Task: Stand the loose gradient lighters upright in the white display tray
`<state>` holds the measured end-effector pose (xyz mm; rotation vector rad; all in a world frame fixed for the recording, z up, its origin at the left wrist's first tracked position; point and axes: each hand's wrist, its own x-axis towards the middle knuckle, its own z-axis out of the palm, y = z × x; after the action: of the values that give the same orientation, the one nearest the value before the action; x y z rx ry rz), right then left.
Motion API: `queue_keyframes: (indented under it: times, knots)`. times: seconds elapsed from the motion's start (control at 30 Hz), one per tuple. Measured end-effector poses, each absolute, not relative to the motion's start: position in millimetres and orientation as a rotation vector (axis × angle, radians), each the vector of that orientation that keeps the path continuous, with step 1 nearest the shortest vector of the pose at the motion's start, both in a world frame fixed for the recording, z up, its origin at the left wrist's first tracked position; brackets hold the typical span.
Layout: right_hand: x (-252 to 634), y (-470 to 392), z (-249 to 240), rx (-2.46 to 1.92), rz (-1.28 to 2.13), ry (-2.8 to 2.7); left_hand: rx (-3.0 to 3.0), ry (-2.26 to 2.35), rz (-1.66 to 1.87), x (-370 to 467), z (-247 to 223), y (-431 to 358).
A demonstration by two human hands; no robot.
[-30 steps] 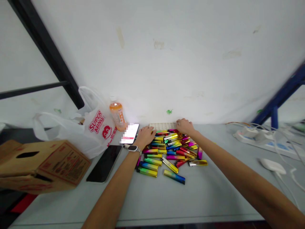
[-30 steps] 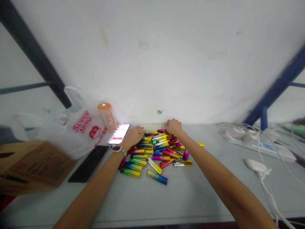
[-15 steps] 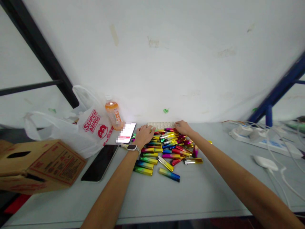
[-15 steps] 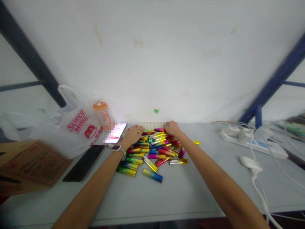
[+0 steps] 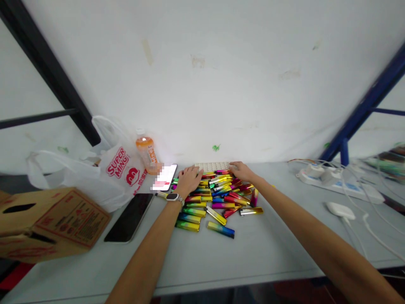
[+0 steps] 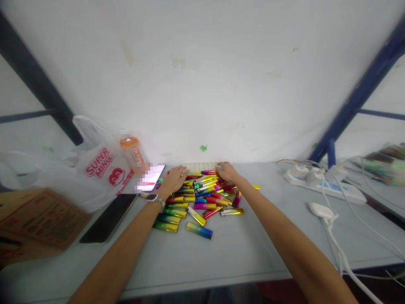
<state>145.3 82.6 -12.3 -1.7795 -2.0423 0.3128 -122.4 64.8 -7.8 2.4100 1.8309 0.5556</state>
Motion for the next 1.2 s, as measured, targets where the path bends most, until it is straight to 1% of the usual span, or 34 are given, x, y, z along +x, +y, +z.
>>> queue_keyframes:
  times: [0.13,0.23,0.33,0.43,0.57,0.7,0.83,1.0,1.1,1.2]
  knots:
    - [144,67,-11,-1.753,0.227,-2.000,2.484,1.801,0.728,-121,-2,53]
    - [146,43,-13,-1.759,0.106,-1.929,2.575,1.714,0.788,-117,1,40]
    - [155,19,-22,-1.902,0.022,-1.811,2.593,1.722,0.752,-114,-4,30]
    - [165,5,-29,-2.048,0.088,-1.782,2.547,1.784,0.631,-113,-14,26]
    - [163,0,-30,-1.982,0.156,-1.934,2.511,1.770,0.534,-108,-23,27]
    - [146,2,-27,-1.946,0.152,-1.937,2.518,1.726,0.544,-98,-20,21]
    - [135,8,-31,-1.901,0.207,-1.885,2.542,1.731,0.650,-89,-12,15]
    - [129,15,-28,-1.763,0.150,-1.868,2.551,1.671,0.874,-90,-7,18]
    - [122,15,-13,-1.631,0.097,-2.009,2.510,1.594,1.051,-94,-5,22]
    - [109,18,8,-1.514,0.052,-2.281,2.471,1.530,1.176,-101,-5,24]
